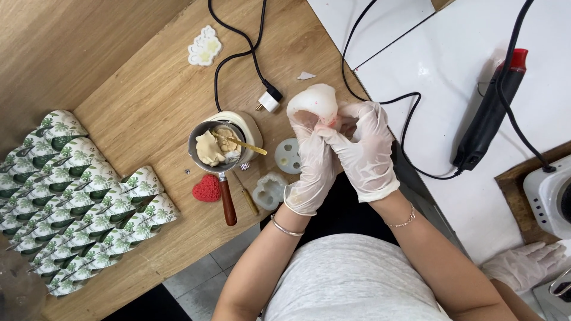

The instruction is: The person presses a bear-shaped wax figure out of a silicone mold by hand, sets it down, then handles a red heart-shaped wax piece and places it aside. They then knead and roll a pink and white wax ball between their gloved hands, shaping it, and finally reach toward a shelf holding finished candles and molds.

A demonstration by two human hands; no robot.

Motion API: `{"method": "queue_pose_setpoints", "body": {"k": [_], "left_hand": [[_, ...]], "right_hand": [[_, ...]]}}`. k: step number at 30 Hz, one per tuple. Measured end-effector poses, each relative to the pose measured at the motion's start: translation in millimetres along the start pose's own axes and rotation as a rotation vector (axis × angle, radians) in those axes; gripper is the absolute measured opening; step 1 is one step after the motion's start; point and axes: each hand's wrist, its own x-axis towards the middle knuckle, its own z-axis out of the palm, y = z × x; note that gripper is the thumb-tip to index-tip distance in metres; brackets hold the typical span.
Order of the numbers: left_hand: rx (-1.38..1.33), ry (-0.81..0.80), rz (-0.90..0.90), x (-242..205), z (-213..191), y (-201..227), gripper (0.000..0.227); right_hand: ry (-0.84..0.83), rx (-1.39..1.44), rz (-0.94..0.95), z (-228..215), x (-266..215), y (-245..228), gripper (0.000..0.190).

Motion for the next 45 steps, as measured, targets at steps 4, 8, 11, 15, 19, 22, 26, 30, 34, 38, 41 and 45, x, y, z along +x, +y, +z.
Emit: {"method": "queue_pose_setpoints", "body": {"k": [4, 8, 11, 15, 19, 22, 26, 30, 34, 38, 41, 45], "left_hand": [[-0.049, -0.066, 0.047, -1, -15, -15, 0.039], [0.023, 0.022, 0.095, -5, -8, -14, 0.046], [0.0, 0.037, 0.109, -5, -28, -28, 0.042], [0.047, 0.072, 0.221, -9, -12, -19, 0.05], [0.149, 0.236, 0.237, 8, -29, -36, 0.036], [0.196, 0.313, 0.326, 15, -42, -48, 0.046], [0.155, 0.283, 0.352, 14, -42, -49, 0.051], [0.109, 0.353, 0.277, 13, -39, -46, 0.055], [0.013, 0.404, 0.209, 17, -40, -37, 0.061], [-0.11, 0.278, 0.161, 22, -63, -33, 0.055], [-0.11, 0.229, 0.025, 24, -64, -12, 0.042], [0.025, 0.207, -0.221, 8, -59, 18, 0.038]], "right_hand": [[0.026, -0.099, 0.003, 3, -9, 16, 0.037], [0.076, -0.201, -0.085, 4, -14, 11, 0.034], [0.106, -0.222, -0.155, 6, -17, 15, 0.031], [0.092, -0.221, -0.159, 10, -20, 19, 0.028], [0.155, -0.272, -0.257, 13, -20, 22, 0.029], [0.173, -0.326, -0.33, 16, -20, 28, 0.03], [0.169, -0.26, -0.284, 19, -22, 33, 0.025], [0.151, -0.27, -0.302, 18, -24, 40, 0.022], [0.041, -0.169, -0.275, 11, -23, 39, 0.021], [0.03, -0.132, -0.168, 4, -19, 56, 0.017], [-0.022, -0.451, -0.305, -5, -11, 62, 0.022], [-0.222, -0.448, -0.117, -17, -7, 57, 0.029]]}}
